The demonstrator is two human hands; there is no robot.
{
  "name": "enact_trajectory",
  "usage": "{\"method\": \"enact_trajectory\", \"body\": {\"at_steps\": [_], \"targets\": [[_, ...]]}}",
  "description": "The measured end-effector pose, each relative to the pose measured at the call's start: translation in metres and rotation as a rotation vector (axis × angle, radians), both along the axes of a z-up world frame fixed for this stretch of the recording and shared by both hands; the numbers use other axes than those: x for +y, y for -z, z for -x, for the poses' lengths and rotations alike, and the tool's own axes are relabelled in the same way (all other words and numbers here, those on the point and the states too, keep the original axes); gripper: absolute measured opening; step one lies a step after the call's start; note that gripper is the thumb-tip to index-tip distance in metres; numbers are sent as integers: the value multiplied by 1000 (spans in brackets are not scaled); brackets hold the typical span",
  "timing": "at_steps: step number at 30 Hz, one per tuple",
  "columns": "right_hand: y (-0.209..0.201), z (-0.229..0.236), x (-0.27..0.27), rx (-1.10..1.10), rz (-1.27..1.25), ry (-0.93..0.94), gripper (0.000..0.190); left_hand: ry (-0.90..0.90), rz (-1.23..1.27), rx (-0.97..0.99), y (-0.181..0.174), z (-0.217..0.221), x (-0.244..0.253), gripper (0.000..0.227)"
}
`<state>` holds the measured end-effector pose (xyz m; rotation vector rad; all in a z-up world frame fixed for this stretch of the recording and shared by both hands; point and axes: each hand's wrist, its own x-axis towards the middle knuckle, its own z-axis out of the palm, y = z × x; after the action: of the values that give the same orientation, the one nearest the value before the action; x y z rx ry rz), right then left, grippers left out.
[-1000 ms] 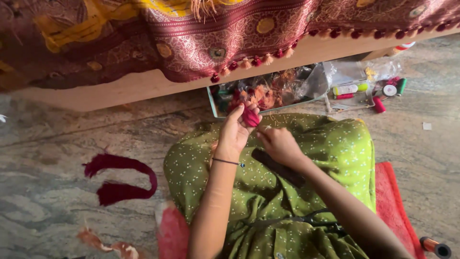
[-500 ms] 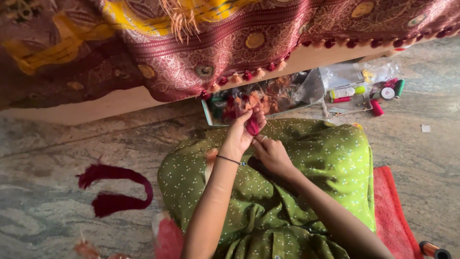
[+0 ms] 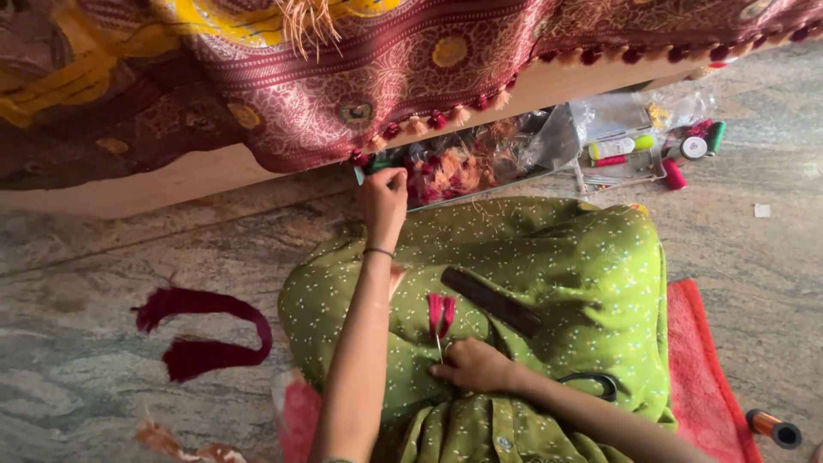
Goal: Tying decorative tassels and fabric strips to the edge of a cloth.
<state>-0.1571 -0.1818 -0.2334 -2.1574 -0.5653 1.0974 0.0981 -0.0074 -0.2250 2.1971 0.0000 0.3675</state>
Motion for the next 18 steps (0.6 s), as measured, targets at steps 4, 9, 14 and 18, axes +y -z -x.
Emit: {"method": "enact_trajectory", "body": {"at_steps": [4, 9, 14, 18], "targets": [[-23, -23, -3, -215, 23, -85, 52, -93, 186, 61, -77, 28, 8, 22], [-74, -102, -8, -399, -62, 283, 28, 132, 798, -230, -182, 56, 17, 38], [-155, -153, 8, -312, -481, 467, 27, 187, 1059, -94, -203, 67, 4, 29], [-175, -177, 14, 45, -942, 658, 33, 167, 1007, -17, -206, 69, -5, 20]]}}
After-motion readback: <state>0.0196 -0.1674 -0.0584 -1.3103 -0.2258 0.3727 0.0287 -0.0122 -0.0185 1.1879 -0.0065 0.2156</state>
